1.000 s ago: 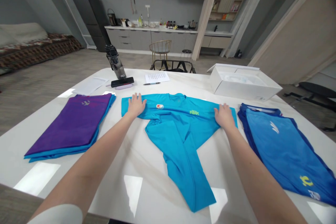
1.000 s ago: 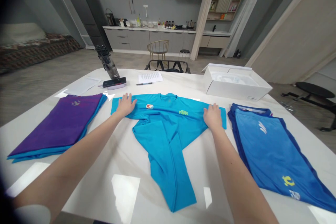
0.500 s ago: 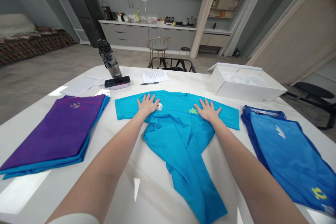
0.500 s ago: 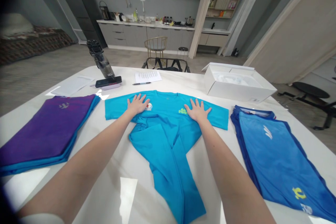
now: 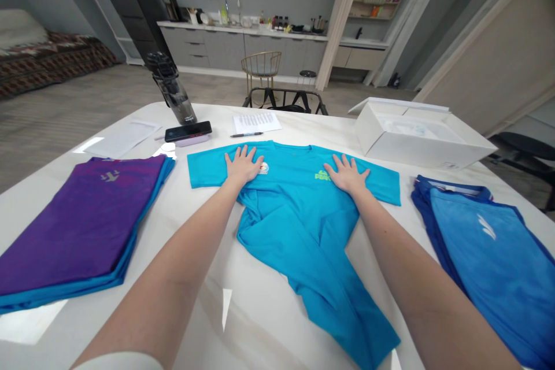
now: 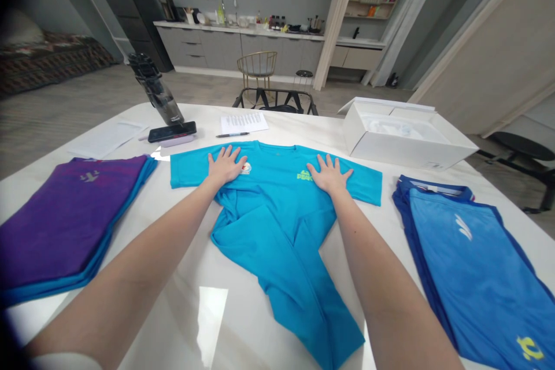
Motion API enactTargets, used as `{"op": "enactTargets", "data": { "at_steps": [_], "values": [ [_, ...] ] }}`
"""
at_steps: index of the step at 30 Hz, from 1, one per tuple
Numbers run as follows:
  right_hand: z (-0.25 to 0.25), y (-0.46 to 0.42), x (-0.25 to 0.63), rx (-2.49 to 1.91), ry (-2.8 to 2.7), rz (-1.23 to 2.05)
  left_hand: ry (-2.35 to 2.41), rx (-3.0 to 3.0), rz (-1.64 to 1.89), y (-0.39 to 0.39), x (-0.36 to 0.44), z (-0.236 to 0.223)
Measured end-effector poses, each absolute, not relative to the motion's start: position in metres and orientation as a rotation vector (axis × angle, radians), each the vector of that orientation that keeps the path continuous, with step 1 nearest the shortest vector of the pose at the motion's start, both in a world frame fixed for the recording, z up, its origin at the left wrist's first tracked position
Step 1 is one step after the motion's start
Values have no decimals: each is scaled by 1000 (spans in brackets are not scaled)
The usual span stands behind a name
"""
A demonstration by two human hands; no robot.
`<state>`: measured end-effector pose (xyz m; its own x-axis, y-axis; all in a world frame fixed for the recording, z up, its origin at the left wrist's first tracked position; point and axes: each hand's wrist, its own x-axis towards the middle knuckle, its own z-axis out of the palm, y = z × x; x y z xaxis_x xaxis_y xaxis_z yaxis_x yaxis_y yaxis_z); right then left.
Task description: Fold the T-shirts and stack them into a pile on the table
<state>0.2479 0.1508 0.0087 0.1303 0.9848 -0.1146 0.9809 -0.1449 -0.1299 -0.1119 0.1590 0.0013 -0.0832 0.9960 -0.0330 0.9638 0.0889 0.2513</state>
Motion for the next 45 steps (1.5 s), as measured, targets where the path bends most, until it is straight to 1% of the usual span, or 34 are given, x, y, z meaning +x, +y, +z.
{"op": "enactTargets", "data": {
  "at_steps": [12, 15, 19, 24, 27, 30, 34, 39, 45],
  "values": [
    [9, 166, 247, -2328, -2059, 235, 2098, 2049, 253, 170, -115, 3],
    [14, 158, 244, -2320, -2020, 136, 2062, 2204, 341, 159, -111, 8],
    [20, 131, 227, -2242, -2046, -58, 1869, 2433, 358, 133, -91, 14],
    [19, 76, 187, -2014, -2289, 34, 1653, 2570, 291, 88, -50, 14],
    [12, 45, 172, -1948, -2354, 127, 1507, 2648, 276, 62, -37, 9],
    [5, 32, 174, -1982, -2341, 155, 1457, 2626, 234, 48, -39, 3],
    [0, 36, 191, -2047, -2278, 126, 1444, 2644, 228, 46, -52, 0],
    [6, 41, 196, -2013, -2330, 108, 1328, 2733, 251, 45, -62, 1],
    [25, 8, 180, -1745, -2391, -96, 1220, 2723, 250, 34, -77, 19]
  ]
}}
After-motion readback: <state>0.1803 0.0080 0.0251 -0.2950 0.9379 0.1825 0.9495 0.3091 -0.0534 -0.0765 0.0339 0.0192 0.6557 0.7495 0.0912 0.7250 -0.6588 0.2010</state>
